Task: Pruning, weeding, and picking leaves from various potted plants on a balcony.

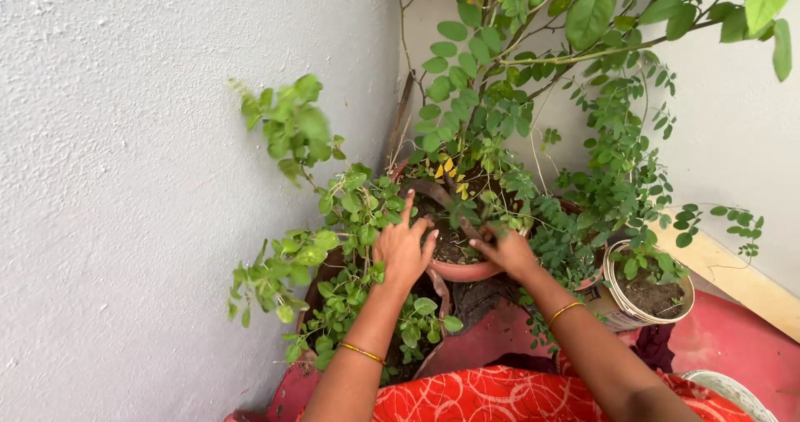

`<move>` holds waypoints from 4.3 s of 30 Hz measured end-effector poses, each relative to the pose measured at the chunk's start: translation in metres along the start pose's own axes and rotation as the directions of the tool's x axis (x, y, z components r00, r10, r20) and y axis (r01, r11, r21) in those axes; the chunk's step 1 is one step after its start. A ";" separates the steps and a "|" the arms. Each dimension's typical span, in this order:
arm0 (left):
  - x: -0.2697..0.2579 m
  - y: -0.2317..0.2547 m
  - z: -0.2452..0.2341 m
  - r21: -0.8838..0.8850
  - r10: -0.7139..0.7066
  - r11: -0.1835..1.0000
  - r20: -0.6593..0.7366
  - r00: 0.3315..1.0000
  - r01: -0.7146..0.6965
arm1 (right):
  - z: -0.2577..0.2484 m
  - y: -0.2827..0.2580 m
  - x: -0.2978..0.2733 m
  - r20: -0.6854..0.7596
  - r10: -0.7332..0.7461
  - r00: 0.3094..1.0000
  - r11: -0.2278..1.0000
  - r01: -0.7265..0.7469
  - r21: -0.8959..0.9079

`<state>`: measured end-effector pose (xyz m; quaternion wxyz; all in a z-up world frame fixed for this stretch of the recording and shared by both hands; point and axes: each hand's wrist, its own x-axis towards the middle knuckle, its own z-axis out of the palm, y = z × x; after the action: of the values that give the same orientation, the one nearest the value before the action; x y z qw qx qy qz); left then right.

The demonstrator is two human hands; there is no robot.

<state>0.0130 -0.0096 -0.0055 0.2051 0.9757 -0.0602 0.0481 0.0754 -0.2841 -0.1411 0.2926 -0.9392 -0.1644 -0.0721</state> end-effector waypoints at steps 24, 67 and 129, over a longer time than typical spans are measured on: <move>-0.005 -0.010 -0.005 0.021 0.044 0.999 -0.105 0.994 -0.042 | -0.046 -0.074 0.143 0.131 0.417 0.899 0.687 -0.406 0.602; -0.007 -0.052 -0.027 0.060 -0.045 0.997 -0.108 0.993 0.052 | -0.126 -0.026 -0.059 0.663 0.344 0.665 0.543 -0.717 0.437; -0.044 0.219 0.182 -0.356 0.754 0.643 0.137 0.642 -0.678 | -0.179 0.080 -0.318 0.458 0.107 0.882 0.976 -0.181 0.122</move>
<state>-0.0478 -0.2783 -0.0906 0.2902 0.8283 -0.4788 -0.0175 -0.2014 -0.5332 -0.1104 0.3263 -0.9132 -0.1624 0.1820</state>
